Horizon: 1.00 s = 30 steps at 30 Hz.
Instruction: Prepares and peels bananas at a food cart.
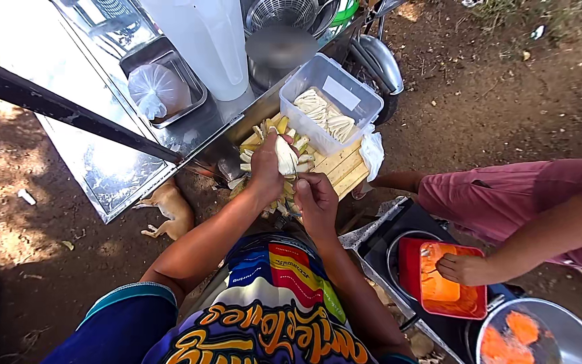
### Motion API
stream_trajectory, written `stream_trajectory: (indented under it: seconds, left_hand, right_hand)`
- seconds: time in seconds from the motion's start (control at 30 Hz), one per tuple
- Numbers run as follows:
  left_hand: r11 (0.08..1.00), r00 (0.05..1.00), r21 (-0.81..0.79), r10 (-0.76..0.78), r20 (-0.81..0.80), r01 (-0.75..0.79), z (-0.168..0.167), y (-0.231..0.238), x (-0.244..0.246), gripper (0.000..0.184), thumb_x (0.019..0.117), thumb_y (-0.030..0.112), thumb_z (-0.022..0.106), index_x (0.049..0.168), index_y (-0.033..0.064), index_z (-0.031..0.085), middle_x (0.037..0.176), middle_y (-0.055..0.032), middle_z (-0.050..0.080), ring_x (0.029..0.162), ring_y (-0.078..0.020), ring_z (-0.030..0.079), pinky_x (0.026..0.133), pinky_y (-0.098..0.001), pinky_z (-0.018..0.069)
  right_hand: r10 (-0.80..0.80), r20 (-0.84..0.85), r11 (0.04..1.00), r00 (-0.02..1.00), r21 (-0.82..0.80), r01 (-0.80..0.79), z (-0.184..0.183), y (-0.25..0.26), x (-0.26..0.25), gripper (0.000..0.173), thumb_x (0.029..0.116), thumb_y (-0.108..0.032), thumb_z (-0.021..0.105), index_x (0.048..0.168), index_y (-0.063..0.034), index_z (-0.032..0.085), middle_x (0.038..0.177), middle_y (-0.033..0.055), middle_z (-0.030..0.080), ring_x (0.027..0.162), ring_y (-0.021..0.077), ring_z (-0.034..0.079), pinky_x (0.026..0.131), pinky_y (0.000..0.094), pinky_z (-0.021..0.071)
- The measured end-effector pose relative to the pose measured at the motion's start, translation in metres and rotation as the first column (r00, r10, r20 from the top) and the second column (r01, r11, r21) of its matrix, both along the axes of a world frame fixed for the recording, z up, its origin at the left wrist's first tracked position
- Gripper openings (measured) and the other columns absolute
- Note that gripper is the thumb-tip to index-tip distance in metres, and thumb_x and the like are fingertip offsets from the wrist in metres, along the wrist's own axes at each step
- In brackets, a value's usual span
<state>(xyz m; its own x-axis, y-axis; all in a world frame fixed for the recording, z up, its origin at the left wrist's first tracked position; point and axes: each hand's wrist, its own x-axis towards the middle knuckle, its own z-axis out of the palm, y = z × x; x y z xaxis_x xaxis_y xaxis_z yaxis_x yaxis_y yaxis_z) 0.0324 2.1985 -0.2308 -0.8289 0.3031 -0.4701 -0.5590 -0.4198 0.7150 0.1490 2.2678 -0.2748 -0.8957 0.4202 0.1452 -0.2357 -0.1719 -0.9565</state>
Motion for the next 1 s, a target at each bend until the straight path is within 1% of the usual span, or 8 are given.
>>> stream_trajectory:
  seconds: [0.13, 0.2, 0.27, 0.43, 0.6, 0.7, 0.87, 1.0]
  left_hand:
    - [0.987, 0.916, -0.118, -0.145, -0.375, 0.107, -0.010, -0.004, -0.001, 0.044, 0.1141, 0.035, 0.028, 0.116, 0.0063, 0.061, 0.078, -0.0059, 0.067, 0.069, -0.0149, 0.067, 0.066, -0.0319, 0.0598]
    - [0.941, 0.820, -0.217, -0.334, -0.464, 0.261, -0.006, -0.014, 0.004, 0.035, 0.1124, 0.026, 0.040, 0.141, 0.0121, 0.054, 0.105, -0.0067, 0.072, 0.089, -0.0160, 0.070, 0.079, -0.0315, 0.0598]
    - [0.855, 0.715, -0.374, -0.509, -0.479, 0.358, 0.000, -0.024, 0.003, 0.038, 0.1079, 0.017, 0.053, 0.146, 0.0126, 0.055, 0.129, -0.0038, 0.070, 0.108, -0.0156, 0.070, 0.091, -0.0325, 0.0582]
    - [0.662, 0.597, -0.491, -0.740, -0.311, 0.566, 0.005, -0.034, 0.005, 0.030, 0.1008, 0.012, 0.065, 0.130, 0.0074, 0.065, 0.102, -0.0074, 0.074, 0.080, -0.0139, 0.070, 0.072, -0.0285, 0.0602]
    - [0.774, 0.745, -0.412, -0.608, -0.274, 0.481, -0.013, -0.026, 0.012, 0.026, 0.1066, 0.025, 0.057, 0.127, 0.0086, 0.063, 0.107, -0.0070, 0.074, 0.092, -0.0153, 0.072, 0.082, -0.0325, 0.0602]
    - [0.872, 0.861, -0.310, -0.455, -0.228, 0.379, -0.022, -0.021, 0.017, 0.034, 0.1097, 0.031, 0.050, 0.132, 0.0073, 0.059, 0.121, -0.0106, 0.073, 0.107, -0.0205, 0.071, 0.094, -0.0391, 0.0577]
    - [0.925, 0.903, -0.153, -0.374, -0.211, 0.347, -0.028, -0.013, 0.027, 0.028, 0.1089, 0.023, 0.051, 0.131, 0.0071, 0.059, 0.130, -0.0117, 0.069, 0.106, -0.0185, 0.070, 0.090, -0.0333, 0.0574]
    - [0.928, 0.874, -0.156, -0.372, -0.314, 0.339, -0.026, -0.016, 0.021, 0.031, 0.1052, 0.015, 0.058, 0.136, 0.0085, 0.061, 0.132, -0.0116, 0.068, 0.106, -0.0180, 0.071, 0.082, -0.0305, 0.0603]
  right_hand:
    - [0.064, 0.181, 0.994, 0.981, -0.101, -0.046, 0.003, 0.003, -0.001, 0.032, 0.0993, -0.031, 0.067, 0.123, -0.0115, 0.058, 0.083, 0.0012, 0.061, 0.050, 0.0058, 0.045, 0.045, 0.0216, 0.0416]
    - [0.016, 0.247, 0.985, 0.969, -0.172, 0.027, 0.005, 0.010, -0.006, 0.027, 0.1007, -0.026, 0.067, 0.121, -0.0092, 0.063, 0.077, 0.0039, 0.060, 0.048, 0.0069, 0.043, 0.044, 0.0222, 0.0398]
    - [-0.080, 0.274, 0.986, 0.958, -0.122, 0.117, 0.008, 0.022, -0.007, 0.022, 0.1023, -0.025, 0.065, 0.120, -0.0109, 0.065, 0.076, 0.0008, 0.059, 0.048, 0.0051, 0.042, 0.044, 0.0204, 0.0399]
    - [-0.109, 0.268, 0.991, 0.957, 0.103, 0.084, 0.019, 0.048, -0.005, 0.025, 0.1030, -0.023, 0.064, 0.125, -0.0129, 0.065, 0.085, 0.0013, 0.063, 0.049, 0.0066, 0.045, 0.043, 0.0208, 0.0407]
    - [-0.200, 0.265, 0.969, 0.943, 0.192, 0.152, 0.010, 0.040, -0.004, 0.020, 0.1032, -0.020, 0.063, 0.119, -0.0086, 0.064, 0.089, 0.0018, 0.070, 0.055, 0.0075, 0.055, 0.049, 0.0239, 0.0474]
    - [-0.073, 0.405, 0.983, 0.912, 0.185, -0.004, -0.009, 0.034, -0.001, 0.026, 0.1045, -0.028, 0.060, 0.115, -0.0056, 0.066, 0.085, 0.0043, 0.069, 0.060, 0.0124, 0.058, 0.055, 0.0316, 0.0512]
    - [0.041, 0.303, 0.979, 0.952, -0.205, 0.023, -0.020, 0.015, -0.004, 0.019, 0.1032, -0.018, 0.063, 0.113, -0.0030, 0.064, 0.080, 0.0073, 0.067, 0.050, 0.0086, 0.051, 0.048, 0.0220, 0.0453]
    - [0.009, 0.263, 0.975, 0.965, -0.216, 0.050, -0.020, 0.013, -0.005, 0.016, 0.1050, -0.018, 0.060, 0.112, -0.0037, 0.064, 0.088, 0.0077, 0.071, 0.049, 0.0060, 0.049, 0.047, 0.0195, 0.0430]
